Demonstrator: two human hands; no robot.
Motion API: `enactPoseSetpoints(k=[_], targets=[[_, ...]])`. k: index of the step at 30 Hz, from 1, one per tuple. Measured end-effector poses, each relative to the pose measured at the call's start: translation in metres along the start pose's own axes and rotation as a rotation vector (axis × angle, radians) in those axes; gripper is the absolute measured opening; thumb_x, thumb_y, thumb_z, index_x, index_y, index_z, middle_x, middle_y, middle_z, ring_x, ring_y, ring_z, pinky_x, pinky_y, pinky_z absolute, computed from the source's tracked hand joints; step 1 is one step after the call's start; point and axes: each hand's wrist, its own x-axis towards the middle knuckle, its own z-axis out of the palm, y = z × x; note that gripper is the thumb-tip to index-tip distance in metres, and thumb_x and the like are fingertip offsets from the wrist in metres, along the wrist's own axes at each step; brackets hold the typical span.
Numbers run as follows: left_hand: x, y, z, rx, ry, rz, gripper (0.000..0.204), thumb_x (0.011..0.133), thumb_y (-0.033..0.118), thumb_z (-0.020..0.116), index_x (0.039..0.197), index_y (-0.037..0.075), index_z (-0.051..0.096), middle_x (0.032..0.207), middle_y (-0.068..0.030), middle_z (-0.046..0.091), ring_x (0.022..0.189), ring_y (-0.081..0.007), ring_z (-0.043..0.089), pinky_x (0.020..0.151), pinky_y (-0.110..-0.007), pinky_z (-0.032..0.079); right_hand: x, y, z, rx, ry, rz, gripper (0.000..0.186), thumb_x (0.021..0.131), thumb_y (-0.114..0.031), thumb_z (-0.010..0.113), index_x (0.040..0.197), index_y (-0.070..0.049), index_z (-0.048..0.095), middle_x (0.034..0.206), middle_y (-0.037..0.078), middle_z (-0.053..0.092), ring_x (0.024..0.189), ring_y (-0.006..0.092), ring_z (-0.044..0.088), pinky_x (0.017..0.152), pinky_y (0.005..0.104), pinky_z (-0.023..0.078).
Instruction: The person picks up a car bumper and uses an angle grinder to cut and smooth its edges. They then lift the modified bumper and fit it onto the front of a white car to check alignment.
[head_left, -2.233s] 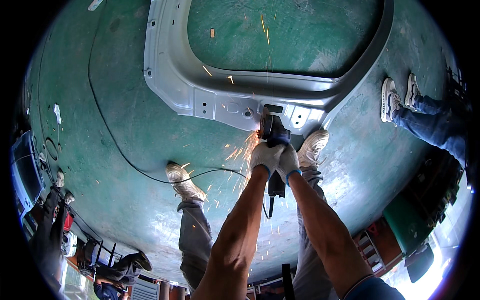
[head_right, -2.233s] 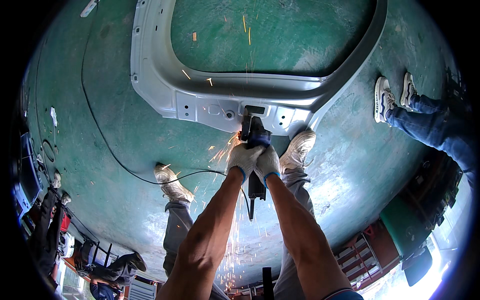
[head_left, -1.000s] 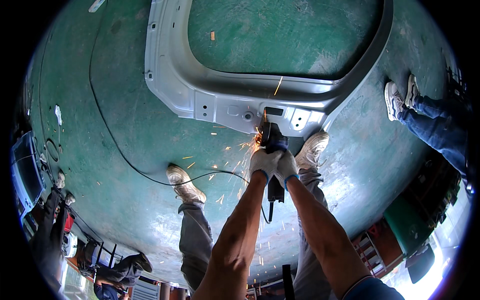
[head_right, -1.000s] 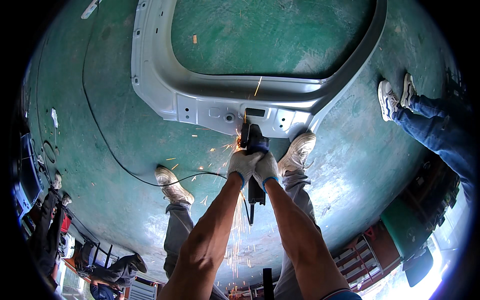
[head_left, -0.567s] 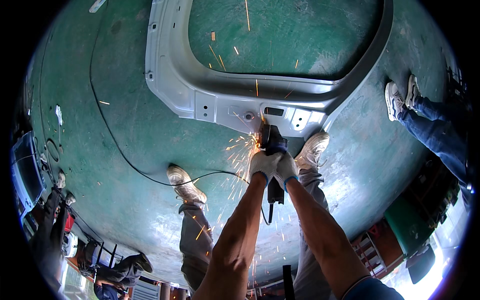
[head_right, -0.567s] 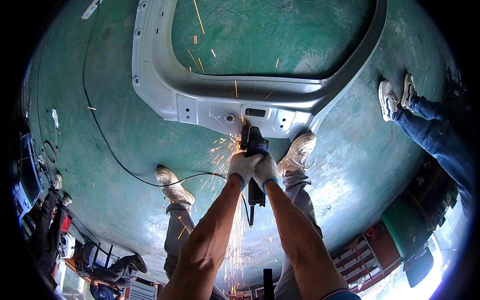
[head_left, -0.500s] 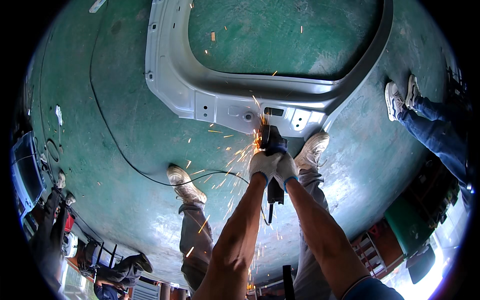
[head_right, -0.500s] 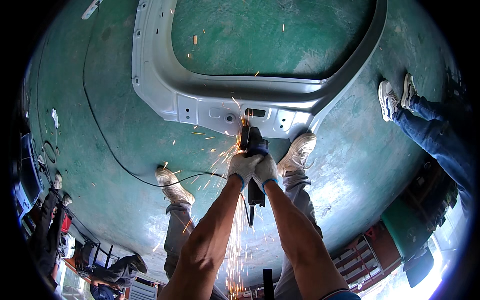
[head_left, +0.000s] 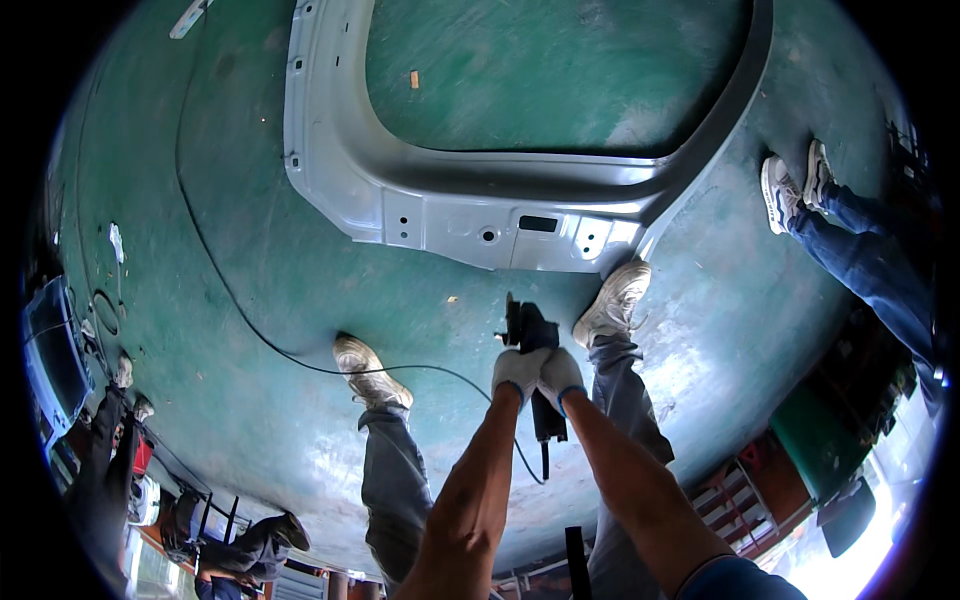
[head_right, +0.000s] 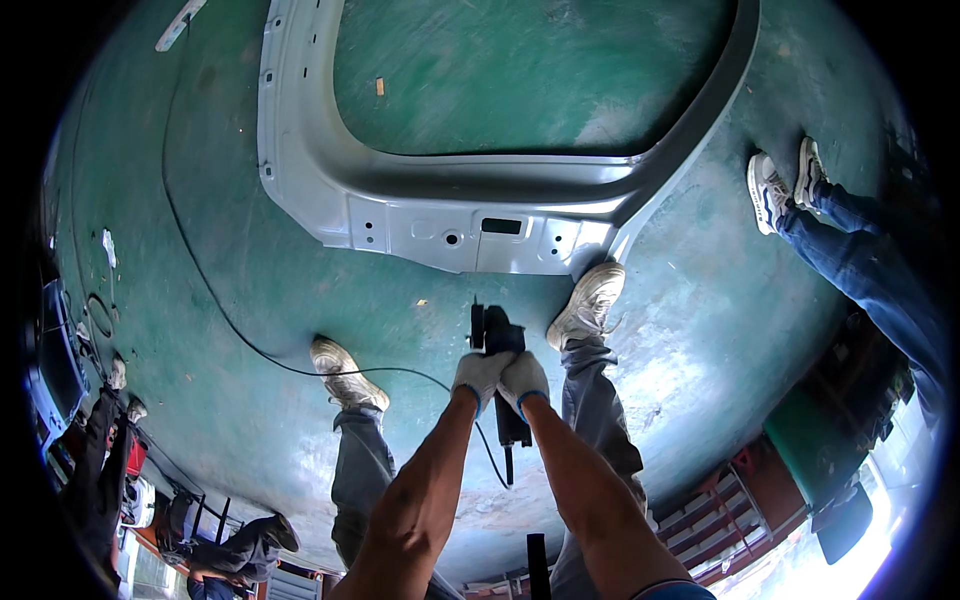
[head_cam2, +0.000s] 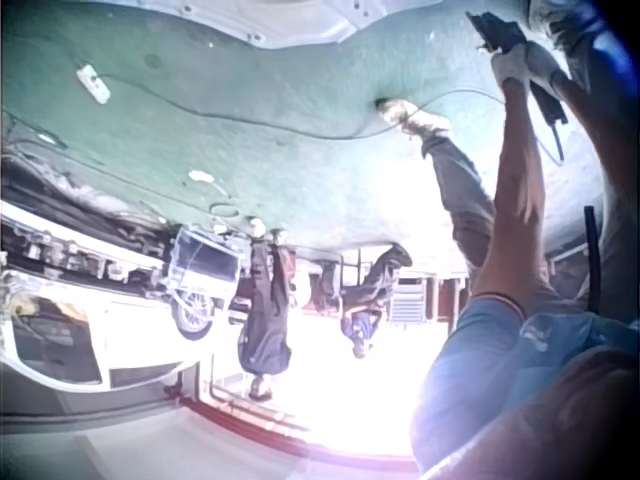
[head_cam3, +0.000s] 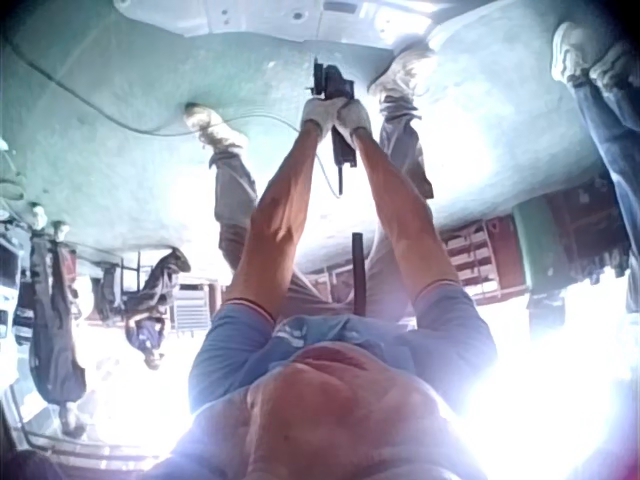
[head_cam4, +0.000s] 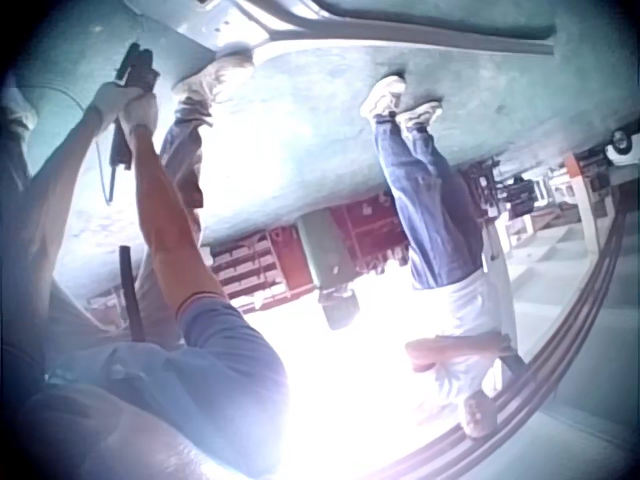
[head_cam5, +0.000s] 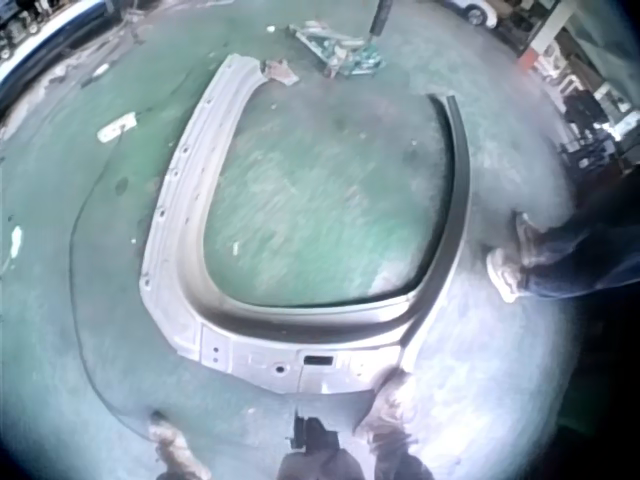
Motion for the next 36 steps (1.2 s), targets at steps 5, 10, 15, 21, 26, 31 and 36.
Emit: enactPoseSetpoints(k=[5, 10, 15, 21, 26, 31, 36], targets=[[-0.035, -0.04, 0.012, -0.015, -0.003, -0.078, 0.07, 0.079, 0.055, 0.076, 0.105, -0.011, 0.075, 0.1, -0.0261, 0.076, 0.099, -0.0348, 0.075, 0.083, -0.042, 0.055, -0.022, 0.046, 0.033, -0.083, -0.131, -0.023, 0.055, 0.088, -0.04, 0.065, 0.111, 0.009, 0.065, 0.11, 0.035, 0.07, 0.111, 0.0472, 0.067, 0.092, 0.0508, 0.055], [-0.07, -0.03, 0.013, -0.058, 0.019, -0.079, 0.066, 0.081, 0.051, 0.076, 0.106, -0.01, 0.075, 0.1, -0.0242, 0.077, 0.099, -0.033, 0.075, 0.083, -0.041, 0.055, -0.053, 0.039, 0.024, 0.074, -0.08, 0.071, 0.051, 0.088, -0.038, 0.065, 0.108, 0.009, 0.064, 0.106, 0.035, 0.07, 0.108, 0.0478, 0.068, 0.09, 0.0501, 0.055], [-0.068, 0.003, 0.013, -0.053, 0.015, 0.01, 0.062, 0.081, 0.049, 0.076, 0.107, -0.007, 0.076, 0.1, -0.0238, 0.077, 0.098, -0.0337, 0.075, 0.083, -0.042, 0.055, -0.03, 0.048, 0.033, 0.177, -0.001, -0.023, 0.047, 0.09, -0.034, 0.064, 0.107, 0.009, 0.061, 0.105, 0.035, 0.07, 0.107, 0.0481, 0.068, 0.088, 0.0505, 0.055], [-0.065, 0.087, 0.005, 0.009, 0.009, 0.255, 0.056, 0.083, 0.047, 0.076, 0.107, -0.003, 0.077, 0.095, -0.0231, 0.077, 0.094, -0.0365, 0.076, 0.082, -0.043, 0.056, -0.012, -0.006, -0.038, 0.34, 0.26, -0.221, 0.048, 0.088, -0.033, 0.07, 0.113, 0.006, 0.057, 0.103, 0.031, 0.069, 0.102, 0.0483, 0.068, 0.086, 0.0514, 0.055], [-0.037, 0.118, 0.003, -0.098, 0.026, 0.303, 0.045, 0.088, 0.032, 0.079, 0.113, -0.004, 0.075, 0.1, -0.014, 0.078, 0.087, -0.0191, 0.072, 0.081, -0.035, 0.056, 0.008, -0.044, -0.079, 0.412, 0.324, -0.234, 0.044, 0.088, -0.031, 0.072, 0.113, 0.001, 0.058, 0.103, 0.027, 0.071, 0.1, 0.0446, 0.07, 0.084, 0.0494, 0.055], [-0.03, 0.143, -0.005, -0.098, 0.037, 0.353, 0.044, 0.087, 0.029, 0.079, 0.114, -0.005, 0.074, 0.101, -0.0156, 0.077, 0.087, -0.02, 0.072, 0.081, -0.035, 0.056, 0.035, -0.05, -0.079, 0.59, 0.311, -0.278, 0.043, 0.087, -0.029, 0.074, 0.112, 0.001, 0.057, 0.102, 0.027, 0.071, 0.099, 0.0436, 0.07, 0.084, 0.0478, 0.055], [-0.02, 0.151, -0.008, -0.077, 0.011, 0.341, 0.044, 0.087, 0.029, 0.078, 0.114, -0.005, 0.074, 0.103, -0.0162, 0.077, 0.09, -0.0207, 0.072, 0.082, -0.036, 0.056, 0.04, -0.059, -0.085, 0.593, 0.314, -0.288, 0.046, 0.086, -0.028, 0.078, 0.114, 0.001, 0.056, 0.104, 0.026, 0.072, 0.099, 0.0406, 0.071, 0.085, 0.0448, 0.056]])
